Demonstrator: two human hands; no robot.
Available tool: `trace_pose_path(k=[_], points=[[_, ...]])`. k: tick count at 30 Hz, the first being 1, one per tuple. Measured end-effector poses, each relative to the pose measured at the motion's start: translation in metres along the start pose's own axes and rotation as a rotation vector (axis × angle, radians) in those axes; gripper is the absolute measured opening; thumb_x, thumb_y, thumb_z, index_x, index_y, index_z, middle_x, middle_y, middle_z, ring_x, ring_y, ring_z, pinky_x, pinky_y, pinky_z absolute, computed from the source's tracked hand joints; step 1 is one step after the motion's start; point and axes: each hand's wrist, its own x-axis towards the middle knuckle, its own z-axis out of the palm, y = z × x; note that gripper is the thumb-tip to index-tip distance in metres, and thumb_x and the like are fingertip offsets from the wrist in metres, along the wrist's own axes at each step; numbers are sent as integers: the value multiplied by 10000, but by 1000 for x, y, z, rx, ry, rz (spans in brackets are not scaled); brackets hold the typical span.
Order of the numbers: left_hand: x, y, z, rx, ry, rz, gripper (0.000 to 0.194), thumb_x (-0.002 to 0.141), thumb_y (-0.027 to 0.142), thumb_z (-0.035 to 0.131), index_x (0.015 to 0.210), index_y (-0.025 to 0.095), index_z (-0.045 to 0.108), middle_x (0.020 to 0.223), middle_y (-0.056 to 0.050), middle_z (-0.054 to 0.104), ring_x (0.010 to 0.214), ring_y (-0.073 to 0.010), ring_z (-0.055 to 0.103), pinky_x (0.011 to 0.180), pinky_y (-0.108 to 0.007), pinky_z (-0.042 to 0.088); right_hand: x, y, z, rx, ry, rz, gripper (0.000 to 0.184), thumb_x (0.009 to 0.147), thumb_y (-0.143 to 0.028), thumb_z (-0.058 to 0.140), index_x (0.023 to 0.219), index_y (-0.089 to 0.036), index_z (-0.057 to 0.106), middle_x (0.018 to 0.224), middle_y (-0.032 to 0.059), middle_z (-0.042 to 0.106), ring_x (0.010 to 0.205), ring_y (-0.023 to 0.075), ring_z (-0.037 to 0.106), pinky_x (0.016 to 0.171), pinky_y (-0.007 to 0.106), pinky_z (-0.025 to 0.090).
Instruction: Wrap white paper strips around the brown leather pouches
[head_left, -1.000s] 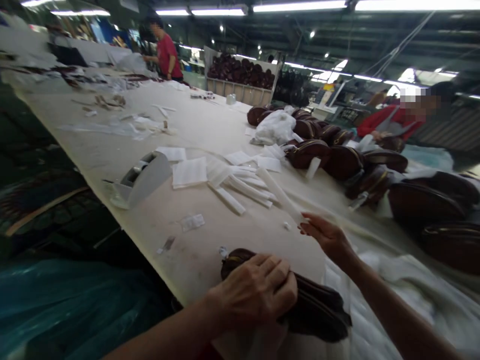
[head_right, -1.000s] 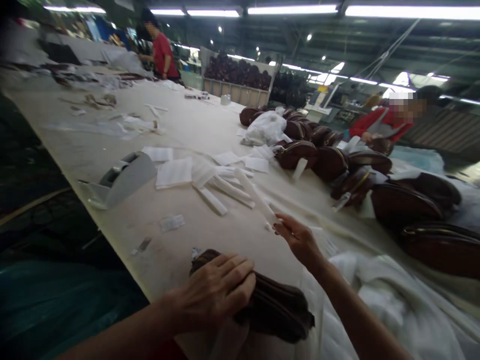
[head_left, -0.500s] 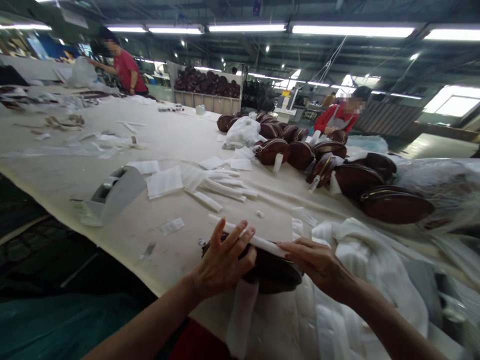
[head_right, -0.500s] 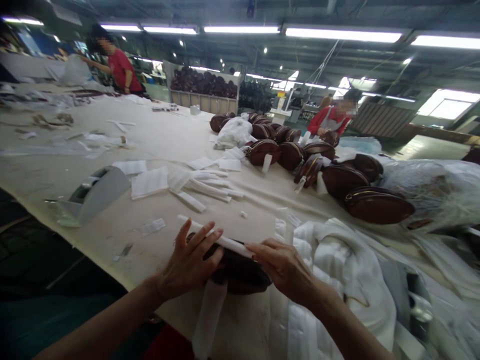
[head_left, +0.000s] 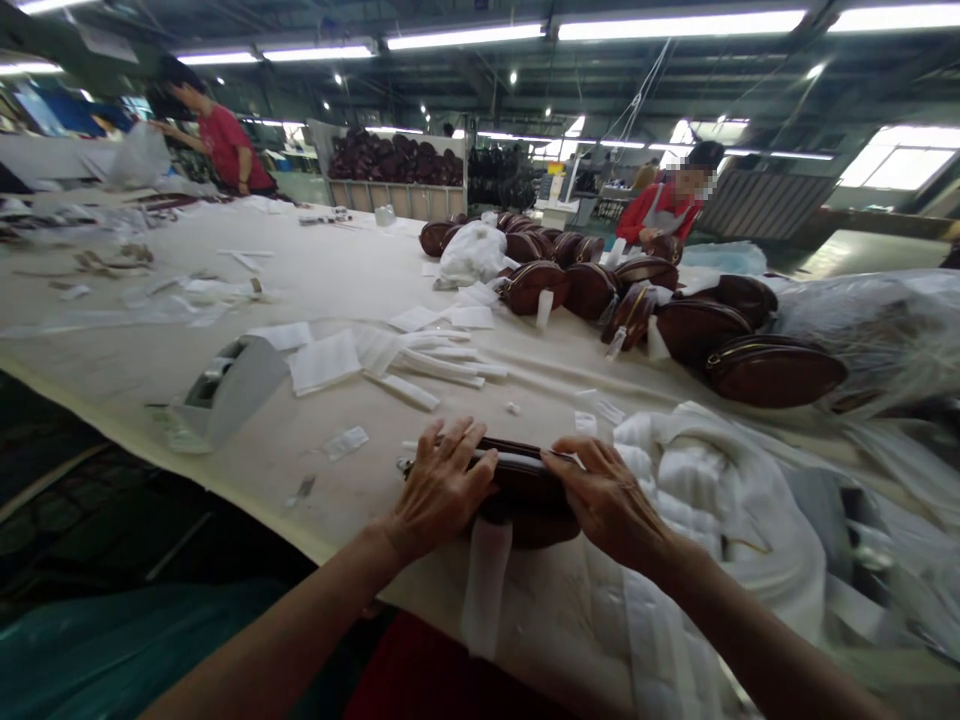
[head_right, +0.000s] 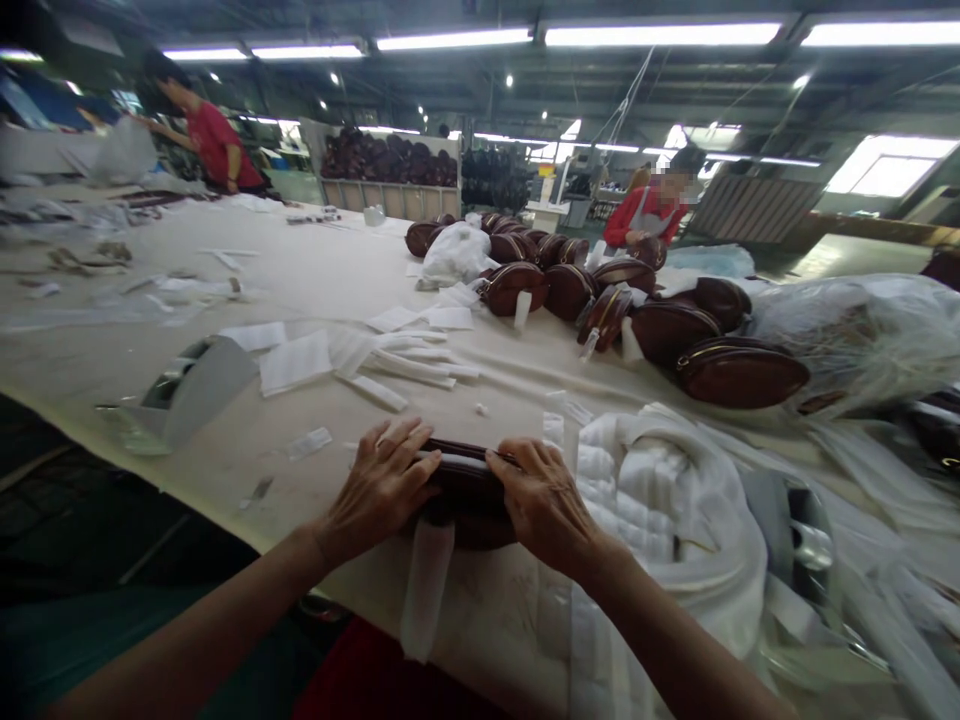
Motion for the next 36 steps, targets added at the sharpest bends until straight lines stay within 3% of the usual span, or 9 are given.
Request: trace_pose_path(k=[4,8,13,20,23,26,28,32,36], points=[[1,-6,0,-1,-53,24,195,886,268,516,1030,149,572,1141,-173,573,1020,-286,562,821,-435,474,8,-6,10,1,-22,11,391,940,-318,388,1267,-136,501,1208,158,546,1081,261,520,899,436,447],[2,-15,-2,-11,-85,25,202,913,237,453,1067,150,551,1094,-136,593,941,-250,587,785,-388,485,19,-9,25,-1,-101,23,404,958,-309,352,1298,-125,471,1133,146,601,984,252,566,851,416,467],[10,-27,2,-27,-247,115,322,910,263,448,1177,87,480,1137,-164,585,949,-271,586,776,-401,475,18,-10,27,-25,-104,63,441,960,-320,345,1309,-71,447,1115,164,602,951,252,554,840,415,458],[10,-33,20,-35,-175,121,441,951,412,296,1226,128,492,1022,-120,637,814,-250,621,695,-348,481,7,-16,33,63,26,194,430,952,-372,387,1298,-127,457,1172,115,587,1061,223,521,939,384,409],[7,-37,20,-59,-96,111,381,948,395,329,1187,163,514,959,-86,645,790,-238,624,677,-326,479,-8,-4,35,116,121,401,385,975,-295,310,1314,-152,424,1256,91,544,1164,164,476,1002,313,376],[5,-37,17,-98,-64,83,344,940,394,356,1165,193,523,921,-64,647,786,-227,623,689,-314,484,-28,19,37,-36,-39,752,339,951,-195,324,1239,-138,494,1227,104,556,1155,164,480,990,291,384],[5,-35,16,-114,-73,80,343,938,407,364,1139,191,539,894,-63,646,768,-220,622,684,-309,487,-39,33,41,-122,-156,842,301,917,-183,389,1161,-119,553,1185,138,570,1129,223,490,965,355,399],[5,-34,15,-156,-118,52,360,938,424,370,1103,172,567,861,-63,652,751,-207,626,678,-293,497,-49,35,62,-148,-248,793,306,879,-195,436,1135,-111,582,1223,191,542,1143,314,461,952,489,362],[8,-44,11,-325,-218,-146,460,908,533,346,1062,188,608,946,-68,673,841,-217,639,741,-292,504,-45,17,85,-143,-303,731,386,883,-159,393,1244,-104,521,1304,190,492,1179,305,433,973,462,341]])
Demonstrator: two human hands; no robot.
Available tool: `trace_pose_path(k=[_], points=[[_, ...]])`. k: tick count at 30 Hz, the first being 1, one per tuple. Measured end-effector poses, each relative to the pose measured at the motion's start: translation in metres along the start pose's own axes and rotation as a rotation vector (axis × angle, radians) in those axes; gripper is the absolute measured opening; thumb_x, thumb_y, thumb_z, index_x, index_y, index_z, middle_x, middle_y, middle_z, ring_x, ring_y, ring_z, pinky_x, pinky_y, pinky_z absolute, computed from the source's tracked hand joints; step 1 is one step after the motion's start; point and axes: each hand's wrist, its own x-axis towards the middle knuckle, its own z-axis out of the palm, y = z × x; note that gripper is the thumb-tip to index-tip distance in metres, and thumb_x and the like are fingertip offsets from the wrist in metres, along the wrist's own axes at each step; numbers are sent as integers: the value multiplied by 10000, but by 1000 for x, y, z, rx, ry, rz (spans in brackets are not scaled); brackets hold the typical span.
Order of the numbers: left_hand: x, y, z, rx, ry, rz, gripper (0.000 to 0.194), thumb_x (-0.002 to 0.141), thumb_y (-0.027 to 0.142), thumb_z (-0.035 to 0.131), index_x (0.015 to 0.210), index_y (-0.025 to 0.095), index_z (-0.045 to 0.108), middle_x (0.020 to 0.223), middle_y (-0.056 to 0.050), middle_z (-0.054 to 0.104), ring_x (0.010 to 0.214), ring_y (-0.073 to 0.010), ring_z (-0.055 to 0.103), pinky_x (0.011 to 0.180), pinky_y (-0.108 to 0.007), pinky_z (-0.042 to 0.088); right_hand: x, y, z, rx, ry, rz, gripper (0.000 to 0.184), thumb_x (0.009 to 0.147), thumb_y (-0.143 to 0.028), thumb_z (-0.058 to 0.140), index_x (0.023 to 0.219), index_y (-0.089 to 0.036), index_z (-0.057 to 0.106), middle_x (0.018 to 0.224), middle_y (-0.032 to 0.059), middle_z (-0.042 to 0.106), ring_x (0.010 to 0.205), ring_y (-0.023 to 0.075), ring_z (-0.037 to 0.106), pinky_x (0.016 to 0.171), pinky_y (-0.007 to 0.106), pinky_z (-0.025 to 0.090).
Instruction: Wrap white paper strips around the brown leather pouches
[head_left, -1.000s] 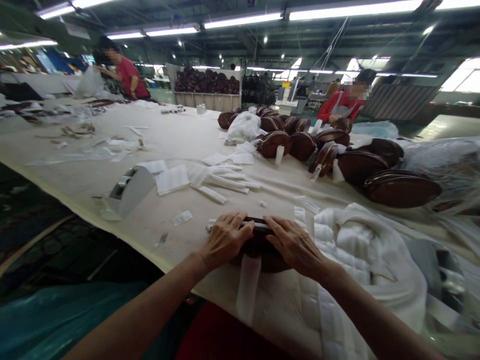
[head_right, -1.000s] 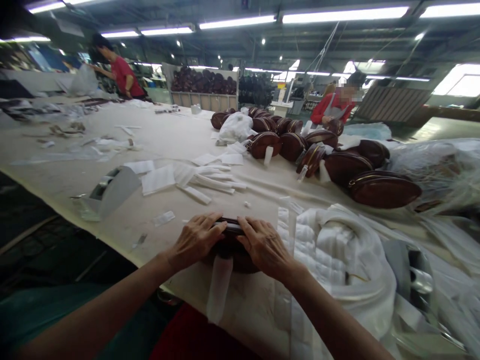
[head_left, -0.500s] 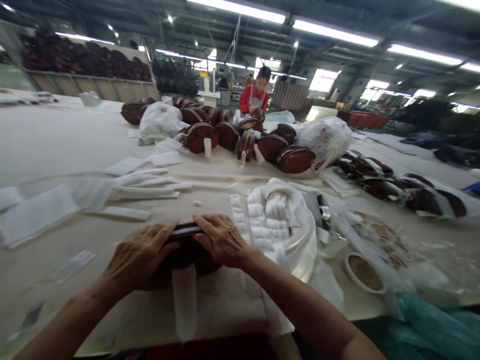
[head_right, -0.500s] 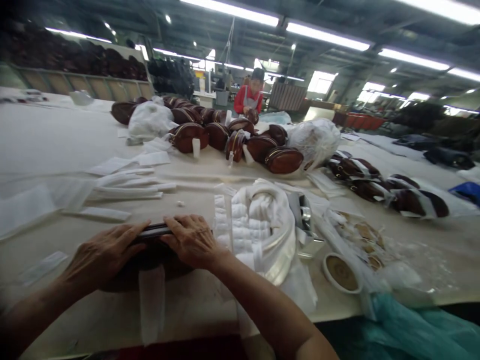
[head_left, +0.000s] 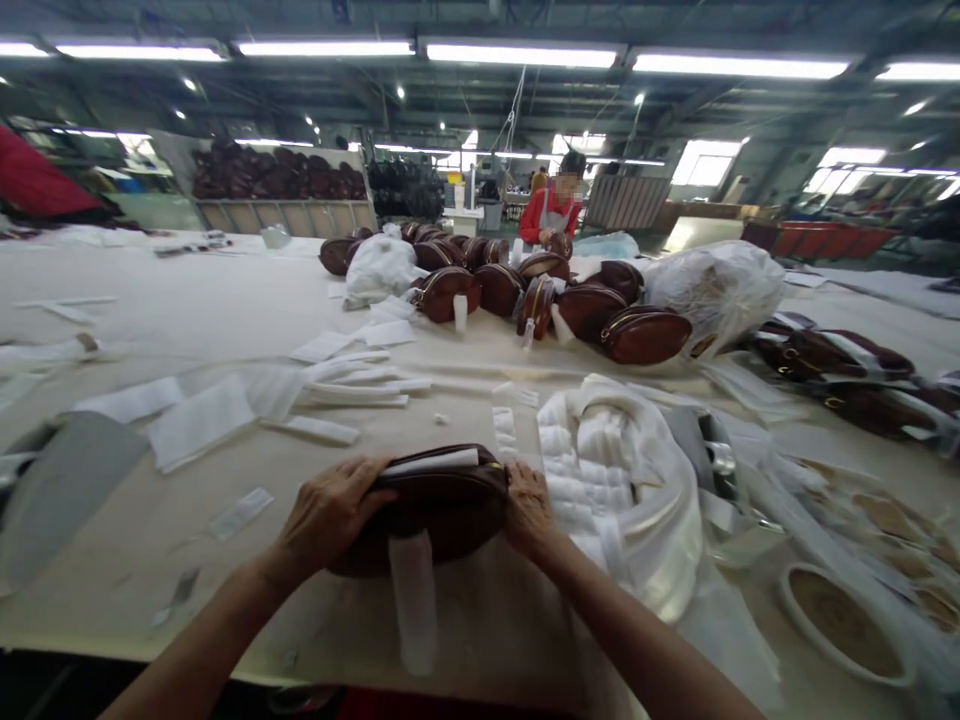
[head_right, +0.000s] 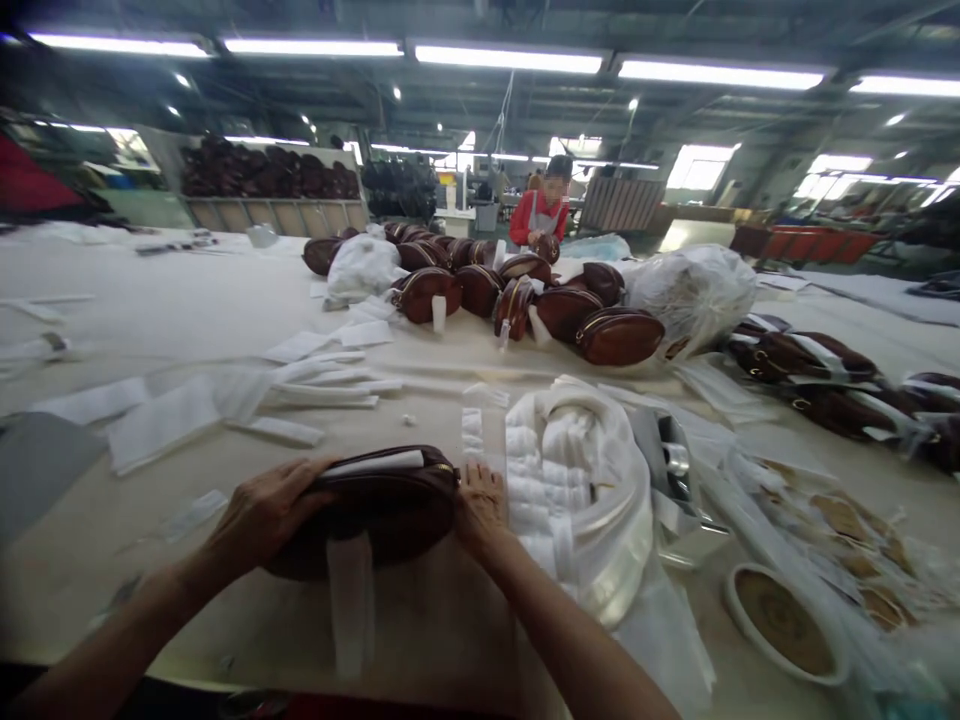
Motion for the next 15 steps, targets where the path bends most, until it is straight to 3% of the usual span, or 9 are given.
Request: trace_pose_path(k=[4,6,9,12,15], points=[[13,-12,-22,-353,-150,-398,563,783,632,451,1070,178,622,1034,-47,670,954,-253,611,823,-301,483,-12,-19,5,11,11,-90,407,859,-115,409,1250,-140,522,1290,162,513,1159,278,458,978,433,351],[20,-16,-34,-547,-216,-543,560,749,618,518,1058,162,624,978,-34,677,894,-243,609,785,-285,479,-28,-23,6,19,127,-151,405,866,-132,417,1261,-135,507,1299,156,511,1189,274,444,1018,449,324],[31,-15,-40,-823,-308,-651,553,726,603,580,1017,134,616,851,-32,663,736,-196,585,648,-247,451,-65,-23,17,18,355,-220,391,899,-226,413,1264,-109,492,1278,164,535,1202,285,454,1028,470,332],[46,-7,-23,-969,-471,-657,576,718,629,570,979,115,584,764,-28,618,624,-145,529,562,-218,393,-99,-16,42,26,442,-284,370,905,-286,405,1227,-157,532,1201,143,599,1120,287,540,929,451,434],[66,6,14,-939,-670,-553,612,710,685,511,931,117,567,713,-14,570,572,-114,473,525,-208,352,-118,-10,72,24,463,-408,371,875,-323,477,1214,-201,564,1117,116,653,1018,285,610,817,411,509]])
